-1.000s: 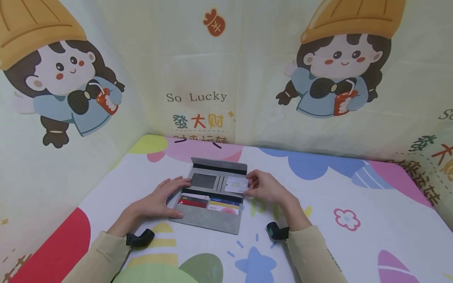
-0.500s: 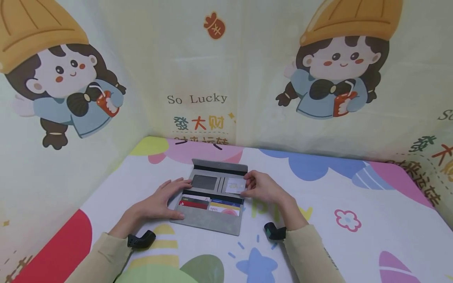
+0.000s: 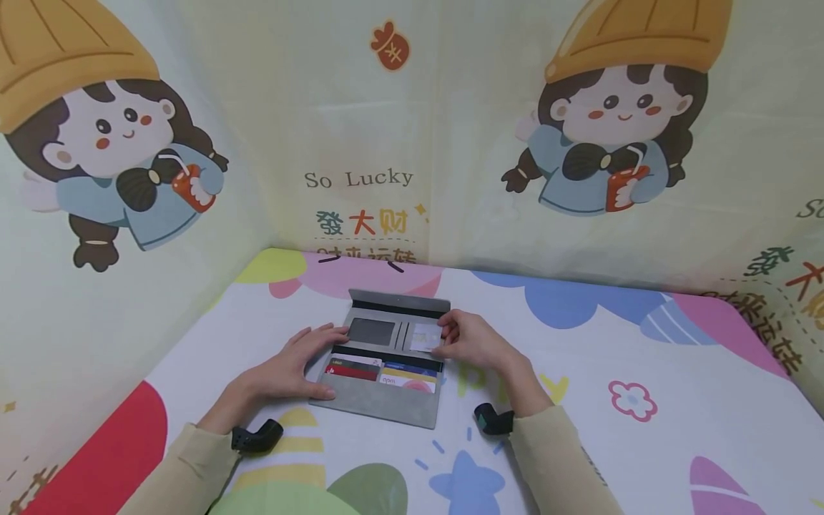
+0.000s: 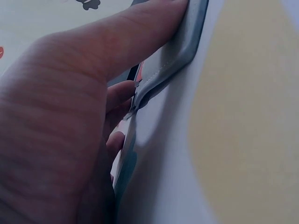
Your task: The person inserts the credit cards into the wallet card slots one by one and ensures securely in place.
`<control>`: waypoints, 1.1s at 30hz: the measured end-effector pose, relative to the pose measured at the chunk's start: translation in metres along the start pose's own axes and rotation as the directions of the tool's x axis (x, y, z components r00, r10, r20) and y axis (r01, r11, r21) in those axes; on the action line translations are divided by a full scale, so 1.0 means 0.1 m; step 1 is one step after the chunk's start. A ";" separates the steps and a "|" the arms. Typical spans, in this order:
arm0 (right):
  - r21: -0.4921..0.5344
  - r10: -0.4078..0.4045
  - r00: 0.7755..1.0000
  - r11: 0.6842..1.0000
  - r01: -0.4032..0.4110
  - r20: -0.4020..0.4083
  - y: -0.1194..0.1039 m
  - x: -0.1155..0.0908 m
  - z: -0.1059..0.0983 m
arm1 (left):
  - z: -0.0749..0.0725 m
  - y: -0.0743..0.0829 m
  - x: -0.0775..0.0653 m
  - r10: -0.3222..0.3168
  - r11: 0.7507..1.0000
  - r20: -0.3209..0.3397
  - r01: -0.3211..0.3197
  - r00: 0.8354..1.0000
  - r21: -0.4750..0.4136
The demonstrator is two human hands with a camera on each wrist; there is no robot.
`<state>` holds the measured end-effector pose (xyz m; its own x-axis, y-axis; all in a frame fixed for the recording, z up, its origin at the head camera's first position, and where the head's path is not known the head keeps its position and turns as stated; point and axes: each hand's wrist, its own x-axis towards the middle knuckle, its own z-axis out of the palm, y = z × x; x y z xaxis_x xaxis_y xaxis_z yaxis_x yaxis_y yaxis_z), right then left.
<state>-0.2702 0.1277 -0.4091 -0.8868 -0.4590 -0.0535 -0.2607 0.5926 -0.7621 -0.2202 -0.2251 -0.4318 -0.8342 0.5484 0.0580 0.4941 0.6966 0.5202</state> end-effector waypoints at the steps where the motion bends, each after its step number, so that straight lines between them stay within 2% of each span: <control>1: -0.001 0.001 1.000 1.000 -0.001 0.000 0.00 0.00 0.01 | 0.00 0.00 0.00 0.000 1.000 0.000 0.000 1.000 0.002; 6: -0.005 0.000 1.000 1.000 0.000 -0.002 -0.02 0.02 0.03 | -0.01 0.00 0.00 -0.001 1.000 0.000 0.001 1.000 0.009; 15: -0.033 -0.052 0.999 0.998 0.051 -0.008 -0.04 0.04 0.05 | 0.00 -0.01 0.00 0.002 1.000 -0.002 -0.002 1.000 0.007; 33: -0.055 -0.076 0.997 0.996 0.075 -0.007 -0.09 0.11 0.10 | 0.00 0.01 0.01 0.010 1.000 -0.002 -0.010 1.000 0.026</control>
<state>-0.2742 0.1113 -0.4093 -0.8671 -0.4981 0.0086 -0.3473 0.5920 -0.7273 -0.2204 -0.2244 -0.4313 -0.8297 0.5544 0.0654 0.5088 0.7028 0.4973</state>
